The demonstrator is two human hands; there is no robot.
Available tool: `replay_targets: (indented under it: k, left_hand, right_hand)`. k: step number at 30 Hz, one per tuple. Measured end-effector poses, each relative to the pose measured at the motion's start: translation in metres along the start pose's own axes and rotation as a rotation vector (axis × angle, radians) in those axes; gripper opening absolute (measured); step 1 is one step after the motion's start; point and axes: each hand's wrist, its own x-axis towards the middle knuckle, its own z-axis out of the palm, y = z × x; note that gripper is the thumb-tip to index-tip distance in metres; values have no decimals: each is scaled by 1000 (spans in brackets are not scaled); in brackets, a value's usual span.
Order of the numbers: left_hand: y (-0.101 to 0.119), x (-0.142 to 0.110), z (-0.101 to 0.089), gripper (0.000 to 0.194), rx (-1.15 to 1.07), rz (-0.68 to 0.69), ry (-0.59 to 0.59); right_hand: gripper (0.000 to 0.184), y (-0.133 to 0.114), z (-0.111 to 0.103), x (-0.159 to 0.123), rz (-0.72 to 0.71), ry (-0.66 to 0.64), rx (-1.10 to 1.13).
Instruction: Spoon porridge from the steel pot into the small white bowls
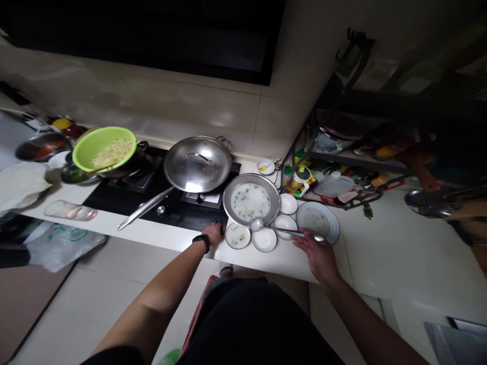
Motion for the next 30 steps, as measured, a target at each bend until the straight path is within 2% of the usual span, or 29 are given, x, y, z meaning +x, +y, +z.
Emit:
replay_targets:
  k: [3, 6, 9, 11, 13, 16, 19, 22, 26, 28, 30]
  left_hand:
    - [-1, 1, 2, 37, 3, 2, -2]
    - [-1, 1, 2, 38, -3, 6, 4]
    - [-1, 0, 3, 38, -14, 5, 17]
    - [-1, 0, 3, 39, -13, 0, 14]
    - [-1, 1, 2, 40, -12, -6, 4]
    - [-1, 1, 1, 39, -12, -5, -3]
    - [0, 0, -1, 37, -14, 6, 0]
    - [1, -1, -2, 36, -14, 9, 0]
    - [2, -3, -3, 36, -11, 3, -6]
    - [2, -3, -3, 37, -14, 4, -7]
    - [2, -3, -4, 36, -9, 8, -8]
  right_hand:
    - [45, -6, 23, 13, -152, -82, -160]
    - [35, -7, 39, 21, -495, -255, -495]
    - [30, -6, 45, 24, -849, -458, -850]
    - [34, -3, 47, 26, -989, -544, -1003]
    - [39, 2, 47, 31, -1070, -580, -1102]
    - [40, 10, 47, 40, -1088, -601, -1183]
    - [37, 12, 41, 40, -1005, -562, -1131]
    - [33, 3, 23, 23, -878, -424, -952]
    - [28, -12, -11, -14, -702, -269, -780]
    - [26, -14, -26, -26, -675, -278, -780]
    - [25, -11, -35, -33, -699, -367, -817]
